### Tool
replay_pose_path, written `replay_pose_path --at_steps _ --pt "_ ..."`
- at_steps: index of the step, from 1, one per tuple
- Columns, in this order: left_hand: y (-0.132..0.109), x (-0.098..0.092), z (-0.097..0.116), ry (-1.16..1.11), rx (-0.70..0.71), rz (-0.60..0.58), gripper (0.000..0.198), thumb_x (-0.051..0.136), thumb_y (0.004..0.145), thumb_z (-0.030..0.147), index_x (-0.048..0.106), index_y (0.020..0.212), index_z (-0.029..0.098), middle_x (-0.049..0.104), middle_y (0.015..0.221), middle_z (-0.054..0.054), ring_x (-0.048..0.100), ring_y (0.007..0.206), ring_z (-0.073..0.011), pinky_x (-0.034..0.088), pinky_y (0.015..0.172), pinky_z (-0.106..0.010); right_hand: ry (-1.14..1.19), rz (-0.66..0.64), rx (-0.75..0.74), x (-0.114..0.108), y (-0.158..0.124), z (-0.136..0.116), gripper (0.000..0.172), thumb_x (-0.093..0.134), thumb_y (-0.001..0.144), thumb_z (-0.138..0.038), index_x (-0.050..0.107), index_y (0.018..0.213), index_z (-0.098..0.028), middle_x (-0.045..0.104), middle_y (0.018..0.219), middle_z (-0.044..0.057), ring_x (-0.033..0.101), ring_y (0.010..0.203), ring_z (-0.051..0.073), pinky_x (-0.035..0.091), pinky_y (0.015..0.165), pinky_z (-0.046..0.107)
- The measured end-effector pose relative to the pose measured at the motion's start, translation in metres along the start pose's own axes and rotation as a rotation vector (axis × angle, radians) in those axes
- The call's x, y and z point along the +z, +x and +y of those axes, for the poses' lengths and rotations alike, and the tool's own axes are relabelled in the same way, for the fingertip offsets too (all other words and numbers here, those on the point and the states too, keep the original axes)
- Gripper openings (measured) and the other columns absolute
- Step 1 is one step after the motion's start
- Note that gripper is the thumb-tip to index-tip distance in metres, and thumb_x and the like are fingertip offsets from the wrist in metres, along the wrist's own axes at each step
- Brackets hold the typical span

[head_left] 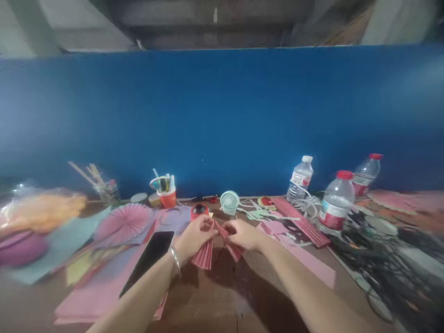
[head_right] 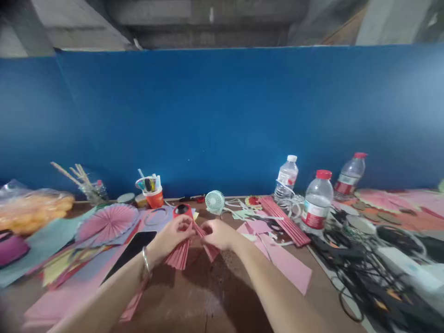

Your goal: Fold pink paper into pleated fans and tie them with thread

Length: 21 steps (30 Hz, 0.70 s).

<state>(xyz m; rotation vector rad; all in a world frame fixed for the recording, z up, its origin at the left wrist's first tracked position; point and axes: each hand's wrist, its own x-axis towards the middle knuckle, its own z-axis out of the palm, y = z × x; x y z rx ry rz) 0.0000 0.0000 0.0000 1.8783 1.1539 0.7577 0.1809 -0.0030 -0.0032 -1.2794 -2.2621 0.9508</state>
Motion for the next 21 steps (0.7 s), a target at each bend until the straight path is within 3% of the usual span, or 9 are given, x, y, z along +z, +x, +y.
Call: replay_pose_path --at_steps 4,8,11,14,17,21 --pt "0.001 -0.008 -0.001 0.025 -0.027 -0.076 0.022 0.053 0.072 0.032 0.054 0.086 0.016 0.063 0.086 -0.004 0.06 0.075 -0.0167 0.046 0.065 -0.024 -0.064 0.069 0.031 -0.017 -0.007 0.007 0.024 0.049 0.07 -0.017 0.06 0.092 -0.02 0.066 0.084 0.003 0.058 0.075 0.016 0.04 0.065 0.024" --pt "-0.004 -0.01 0.0 0.018 -0.095 -0.251 0.022 0.051 0.073 0.035 0.06 0.081 0.016 0.065 0.078 -0.003 0.06 0.053 -0.0149 0.045 0.049 -0.024 -0.431 0.153 0.014 -0.025 -0.014 0.004 0.022 0.044 0.078 -0.019 0.066 0.083 -0.024 0.065 0.082 0.003 0.056 0.08 0.019 0.032 0.083 0.036" --pt "-0.007 -0.009 0.004 -0.017 -0.102 -0.358 0.023 0.05 0.075 0.036 0.06 0.078 0.016 0.065 0.076 -0.002 0.06 0.051 -0.0142 0.045 0.05 -0.024 -0.619 0.185 -0.065 -0.023 -0.018 -0.007 0.028 0.042 0.078 -0.012 0.067 0.076 -0.024 0.065 0.079 0.003 0.054 0.086 0.018 0.023 0.091 0.039" --pt "-0.009 -0.009 0.008 -0.052 -0.085 -0.4 0.023 0.05 0.076 0.038 0.058 0.074 0.015 0.063 0.075 -0.001 0.059 0.055 -0.0129 0.046 0.055 -0.024 -0.539 0.137 -0.106 -0.017 -0.019 -0.018 0.027 0.044 0.077 -0.012 0.067 0.081 -0.023 0.065 0.082 0.003 0.054 0.083 0.017 0.029 0.086 0.034" --pt "-0.009 -0.01 0.01 -0.083 -0.059 -0.421 0.024 0.05 0.077 0.038 0.056 0.071 0.015 0.061 0.071 0.0 0.058 0.056 -0.012 0.046 0.057 -0.024 -0.352 0.084 -0.063 -0.014 -0.019 -0.023 0.02 0.048 0.077 -0.022 0.067 0.081 -0.022 0.065 0.08 0.003 0.055 0.075 0.016 0.035 0.07 0.027" --pt "-0.009 -0.012 0.014 -0.066 -0.072 -0.465 0.026 0.05 0.076 0.039 0.059 0.077 0.015 0.064 0.075 -0.002 0.058 0.055 -0.0115 0.045 0.056 -0.023 -0.18 0.059 0.008 -0.014 -0.02 -0.023 0.02 0.054 0.074 -0.035 0.067 0.081 -0.022 0.065 0.074 0.001 0.053 0.063 0.013 0.033 0.055 0.022"
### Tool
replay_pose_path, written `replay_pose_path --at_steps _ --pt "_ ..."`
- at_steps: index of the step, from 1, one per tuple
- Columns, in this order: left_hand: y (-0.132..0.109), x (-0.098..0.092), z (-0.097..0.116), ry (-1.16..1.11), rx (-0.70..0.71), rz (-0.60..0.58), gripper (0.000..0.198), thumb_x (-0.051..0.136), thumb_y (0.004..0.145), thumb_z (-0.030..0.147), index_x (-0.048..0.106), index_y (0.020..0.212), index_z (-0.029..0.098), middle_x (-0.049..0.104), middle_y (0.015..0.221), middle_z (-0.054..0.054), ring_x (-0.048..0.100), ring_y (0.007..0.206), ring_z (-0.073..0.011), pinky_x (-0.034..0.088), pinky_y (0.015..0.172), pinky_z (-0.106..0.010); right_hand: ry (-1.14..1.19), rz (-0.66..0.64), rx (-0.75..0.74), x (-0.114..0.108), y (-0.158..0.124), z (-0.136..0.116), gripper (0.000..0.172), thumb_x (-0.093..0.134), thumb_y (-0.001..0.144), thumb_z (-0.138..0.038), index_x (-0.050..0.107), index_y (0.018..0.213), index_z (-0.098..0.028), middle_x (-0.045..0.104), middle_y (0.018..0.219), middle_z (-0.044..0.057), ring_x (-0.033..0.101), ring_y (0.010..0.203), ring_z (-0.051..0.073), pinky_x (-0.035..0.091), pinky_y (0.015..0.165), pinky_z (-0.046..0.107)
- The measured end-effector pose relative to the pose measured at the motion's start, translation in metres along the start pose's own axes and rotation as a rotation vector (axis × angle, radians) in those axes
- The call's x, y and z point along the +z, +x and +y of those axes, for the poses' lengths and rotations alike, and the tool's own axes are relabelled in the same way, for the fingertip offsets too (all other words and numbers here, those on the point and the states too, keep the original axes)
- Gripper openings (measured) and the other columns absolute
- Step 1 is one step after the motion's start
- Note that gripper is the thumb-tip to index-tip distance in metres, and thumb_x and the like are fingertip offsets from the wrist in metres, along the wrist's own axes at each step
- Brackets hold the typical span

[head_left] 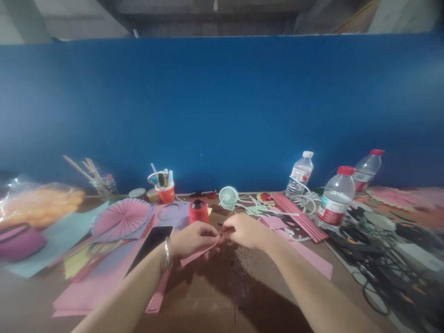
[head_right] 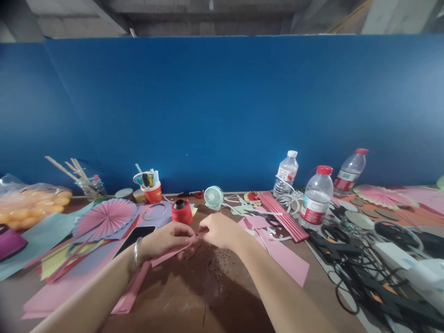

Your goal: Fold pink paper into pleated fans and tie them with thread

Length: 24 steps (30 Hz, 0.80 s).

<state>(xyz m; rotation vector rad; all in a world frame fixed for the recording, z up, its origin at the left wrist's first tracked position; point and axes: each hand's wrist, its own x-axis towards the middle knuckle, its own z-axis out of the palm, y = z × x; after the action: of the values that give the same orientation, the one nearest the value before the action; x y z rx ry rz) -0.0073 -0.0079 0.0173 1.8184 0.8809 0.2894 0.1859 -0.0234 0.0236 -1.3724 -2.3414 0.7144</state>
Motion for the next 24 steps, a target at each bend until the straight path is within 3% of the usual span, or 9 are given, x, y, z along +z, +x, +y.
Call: replay_pose_path --at_steps 5,9,13,18,24 --pt "-0.004 -0.004 -0.007 0.096 -0.132 -0.101 0.02 0.052 0.073 0.032 0.062 0.071 0.015 0.067 0.074 -0.003 0.06 0.054 -0.0129 0.046 0.053 -0.022 0.018 -0.12 0.0 0.009 -0.001 -0.01 0.024 0.057 0.069 -0.041 0.069 0.079 -0.023 0.062 0.066 -0.001 0.05 0.056 0.011 0.029 0.048 0.02" --pt "-0.009 -0.009 -0.017 0.193 -0.254 -0.145 0.013 0.053 0.066 0.026 0.061 0.067 0.016 0.064 0.062 -0.002 0.058 0.047 -0.0142 0.043 0.045 -0.022 -0.057 -0.159 -0.063 0.032 0.005 -0.015 0.018 0.054 0.07 -0.033 0.068 0.073 -0.021 0.059 0.06 -0.003 0.045 0.051 0.008 0.025 0.045 0.019" --pt "-0.008 -0.009 -0.017 0.366 -0.249 -0.207 0.016 0.054 0.061 0.021 0.063 0.073 0.018 0.064 0.063 0.0 0.057 0.053 -0.0141 0.04 0.045 -0.02 -0.094 -0.181 -0.18 0.049 0.013 -0.004 0.018 0.056 0.068 -0.032 0.067 0.073 -0.02 0.063 0.066 -0.002 0.046 0.054 0.008 0.026 0.046 0.018" --pt "-0.003 -0.006 -0.019 0.572 -0.227 -0.144 0.013 0.06 0.053 0.022 0.063 0.066 0.02 0.061 0.057 0.004 0.052 0.049 -0.012 0.034 0.043 -0.019 -0.144 -0.262 -0.046 0.043 0.015 0.014 0.024 0.059 0.065 -0.042 0.069 0.073 -0.022 0.063 0.064 -0.001 0.047 0.052 0.009 0.025 0.044 0.019" --pt "0.001 -0.003 -0.027 0.585 -0.228 -0.078 0.008 0.051 0.061 0.023 0.058 0.059 0.018 0.056 0.048 0.003 0.055 0.05 -0.0125 0.034 0.046 -0.019 -0.079 -0.259 0.128 0.026 0.012 0.025 0.023 0.063 0.062 -0.041 0.069 0.07 -0.02 0.058 0.058 -0.003 0.045 0.05 0.008 0.027 0.044 0.018"
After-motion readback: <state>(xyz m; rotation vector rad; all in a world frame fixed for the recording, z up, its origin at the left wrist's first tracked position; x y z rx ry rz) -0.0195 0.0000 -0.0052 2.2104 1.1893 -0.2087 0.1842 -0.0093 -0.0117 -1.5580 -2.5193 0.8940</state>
